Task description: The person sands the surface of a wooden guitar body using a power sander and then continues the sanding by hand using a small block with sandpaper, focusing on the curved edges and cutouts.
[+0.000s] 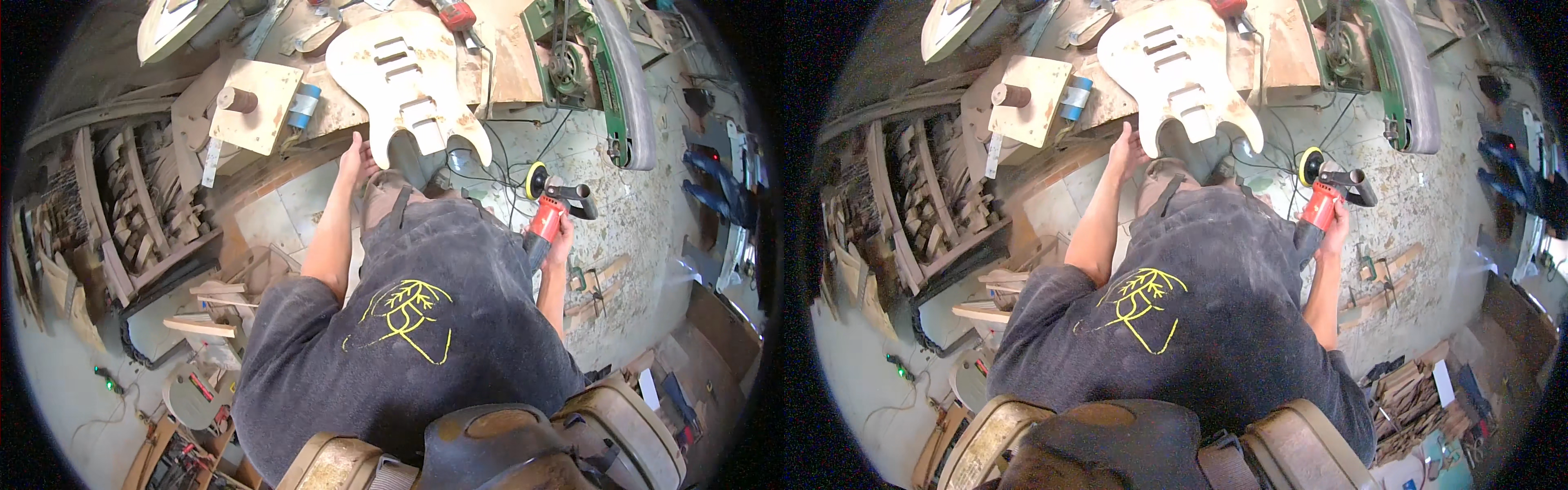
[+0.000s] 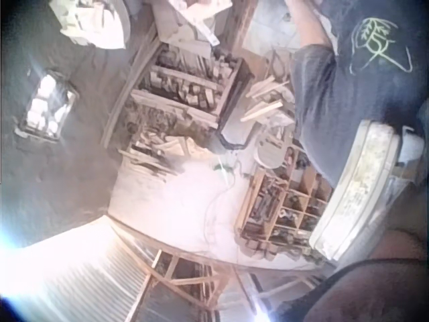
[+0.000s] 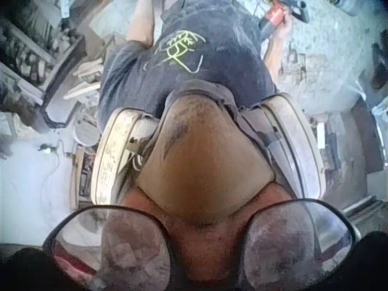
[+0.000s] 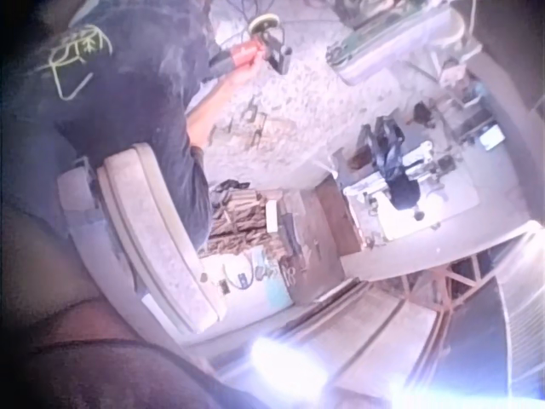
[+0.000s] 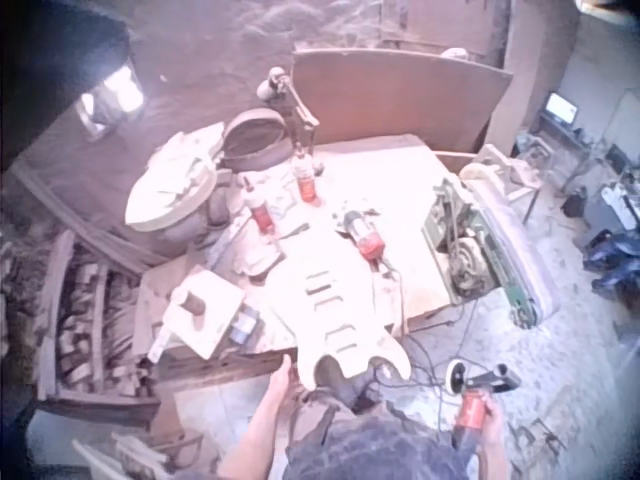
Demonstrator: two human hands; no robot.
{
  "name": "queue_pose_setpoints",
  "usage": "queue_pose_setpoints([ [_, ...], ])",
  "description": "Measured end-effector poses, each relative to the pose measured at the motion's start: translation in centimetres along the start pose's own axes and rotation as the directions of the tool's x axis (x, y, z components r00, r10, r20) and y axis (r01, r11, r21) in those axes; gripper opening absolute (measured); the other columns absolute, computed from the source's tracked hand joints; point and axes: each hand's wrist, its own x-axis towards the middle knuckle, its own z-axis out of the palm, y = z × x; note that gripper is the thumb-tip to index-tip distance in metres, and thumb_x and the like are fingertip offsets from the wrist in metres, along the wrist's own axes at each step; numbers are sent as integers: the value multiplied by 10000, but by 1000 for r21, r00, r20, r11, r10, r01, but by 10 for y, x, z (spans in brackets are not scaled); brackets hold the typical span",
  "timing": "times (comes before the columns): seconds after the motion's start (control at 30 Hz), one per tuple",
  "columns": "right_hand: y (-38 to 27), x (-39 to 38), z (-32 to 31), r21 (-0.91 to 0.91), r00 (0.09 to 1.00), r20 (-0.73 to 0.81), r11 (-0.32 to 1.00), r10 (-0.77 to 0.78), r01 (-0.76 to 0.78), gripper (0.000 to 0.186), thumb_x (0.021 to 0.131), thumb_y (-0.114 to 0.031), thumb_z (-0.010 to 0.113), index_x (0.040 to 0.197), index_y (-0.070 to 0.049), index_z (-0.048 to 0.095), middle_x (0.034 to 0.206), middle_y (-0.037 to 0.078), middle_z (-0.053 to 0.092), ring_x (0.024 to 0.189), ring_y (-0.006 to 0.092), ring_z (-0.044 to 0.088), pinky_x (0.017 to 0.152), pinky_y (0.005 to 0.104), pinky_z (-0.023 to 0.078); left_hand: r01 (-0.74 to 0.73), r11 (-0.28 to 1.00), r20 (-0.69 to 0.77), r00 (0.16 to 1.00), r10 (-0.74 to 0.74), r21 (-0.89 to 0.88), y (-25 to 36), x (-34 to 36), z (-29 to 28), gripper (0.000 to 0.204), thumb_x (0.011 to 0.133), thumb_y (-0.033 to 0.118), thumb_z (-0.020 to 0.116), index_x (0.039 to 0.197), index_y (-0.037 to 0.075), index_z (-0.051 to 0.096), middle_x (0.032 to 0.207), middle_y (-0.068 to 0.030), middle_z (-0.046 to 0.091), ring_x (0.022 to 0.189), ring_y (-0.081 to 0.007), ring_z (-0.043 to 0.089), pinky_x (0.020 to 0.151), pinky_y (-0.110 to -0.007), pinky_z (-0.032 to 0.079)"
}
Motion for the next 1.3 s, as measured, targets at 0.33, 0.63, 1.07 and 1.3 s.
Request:
queue_pose_setpoints([
  [0.33,25,-38,60,-116,964,-220,985,-148,125,499,995,-451,530,1266,-34,574,1040,116,686,845,268,701,763,468,615,117,993,387,915,-115,18,7,-15,-7,645,1063,562,469,1404,19,544,1300,-176,665,1157,-291,653,1011,-426,492],
  [0.63,35,-60,105,-191,935,-294,971,-199,147,529,972,-445,560,1258,0,570,1018,142,693,862,291,703,791,479,617,-18,958,424,899,-109,285,18,5,-16,545,950,410,730,1257,-29,634,1131,-144,721,1032,-233,694,937,-372,523],
  [1.07,46,-37,134,-372,947,-173,908,-271,192,582,934,-427,566,1297,27,559,1006,170,706,861,296,712,786,414,587,-324,793,406,908,106,517,12,15,-3,778,697,288,960,1259,-74,560,1127,-150,714,1006,-203,693,963,-354,527],
  [1.3,3,5,162,-444,991,42,886,-125,130,599,877,-346,605,1358,5,535,1177,99,648,1018,210,649,913,362,528,-109,898,428,899,-94,427,11,13,-46,697,767,257,913,1305,-17,563,1145,-108,721,995,-176,687,928,-335,520],
])
